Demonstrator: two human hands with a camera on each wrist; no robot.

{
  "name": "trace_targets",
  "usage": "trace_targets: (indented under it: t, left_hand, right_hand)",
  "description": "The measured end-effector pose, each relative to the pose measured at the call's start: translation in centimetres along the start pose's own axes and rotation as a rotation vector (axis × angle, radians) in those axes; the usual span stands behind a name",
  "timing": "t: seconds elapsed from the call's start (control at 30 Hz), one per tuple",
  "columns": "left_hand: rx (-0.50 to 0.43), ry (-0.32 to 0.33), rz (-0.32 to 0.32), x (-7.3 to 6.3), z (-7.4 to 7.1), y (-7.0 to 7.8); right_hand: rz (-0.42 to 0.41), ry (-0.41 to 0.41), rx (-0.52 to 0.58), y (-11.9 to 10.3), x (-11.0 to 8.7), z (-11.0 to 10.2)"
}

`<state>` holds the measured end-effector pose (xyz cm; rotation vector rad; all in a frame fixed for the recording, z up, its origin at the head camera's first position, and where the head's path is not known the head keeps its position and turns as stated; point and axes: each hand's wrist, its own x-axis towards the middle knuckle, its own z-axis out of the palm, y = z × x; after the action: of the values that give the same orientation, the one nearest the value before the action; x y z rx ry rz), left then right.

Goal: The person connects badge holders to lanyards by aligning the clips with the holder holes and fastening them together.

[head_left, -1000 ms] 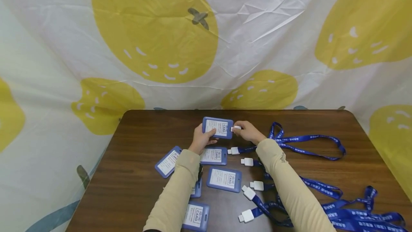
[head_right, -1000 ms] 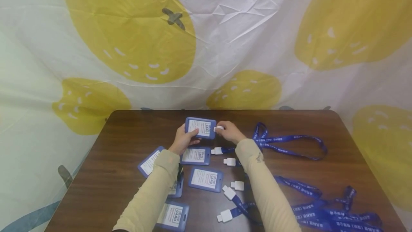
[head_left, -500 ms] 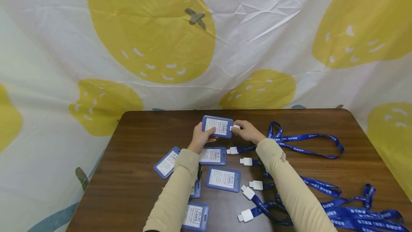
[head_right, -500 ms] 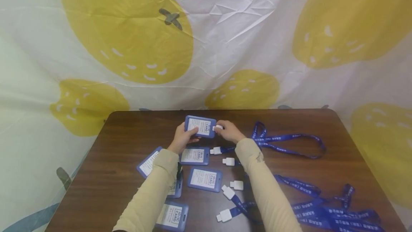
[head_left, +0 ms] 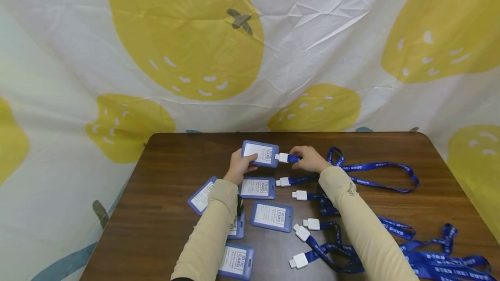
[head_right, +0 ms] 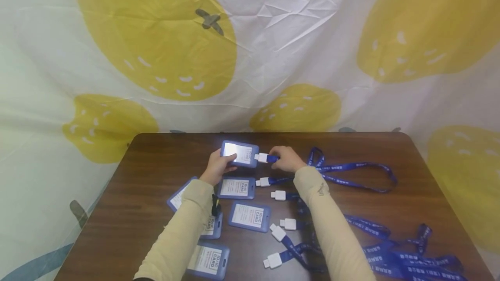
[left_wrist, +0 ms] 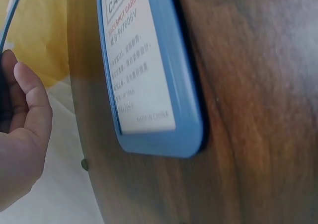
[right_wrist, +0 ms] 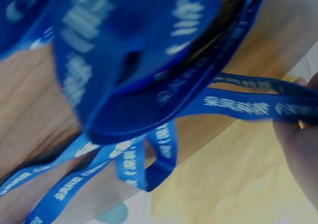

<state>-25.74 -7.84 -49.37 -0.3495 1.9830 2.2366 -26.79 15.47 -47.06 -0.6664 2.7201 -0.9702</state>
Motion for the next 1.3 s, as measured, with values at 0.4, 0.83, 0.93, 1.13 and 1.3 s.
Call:
trace_targets:
  t: [0.4, 0.83, 0.93, 1.13, 1.3]
  left_hand:
    - [0.018, 0.049, -0.064, 0.2, -1.0, -0.4]
    - [0.056, -0.059, -0.06, 7.3, -3.2, -8.0]
    - [0.148, -0.016, -0.054, 6.9, -3.1, -7.6]
    - [0.292, 0.079, -0.057, 0.5, -1.9, -1.2]
    - [0.41, 0.102, 0.043, 1.0, -2.8, -1.8]
  right_hand:
    - [0.139, 0.075, -0.146, 2.4, -1.3, -0.2]
    - [0.221, 0.088, -0.183, 2.8, -1.5, -0.1]
    - [0.229, 0.11, -0.187, 2.9, -1.6, -0.1]
    - [0.243, 0.131, -0.18, 3.0, -1.9, -0.3]
    - [0.234, 0.135, -0.195, 2.7, -2.1, -0.6]
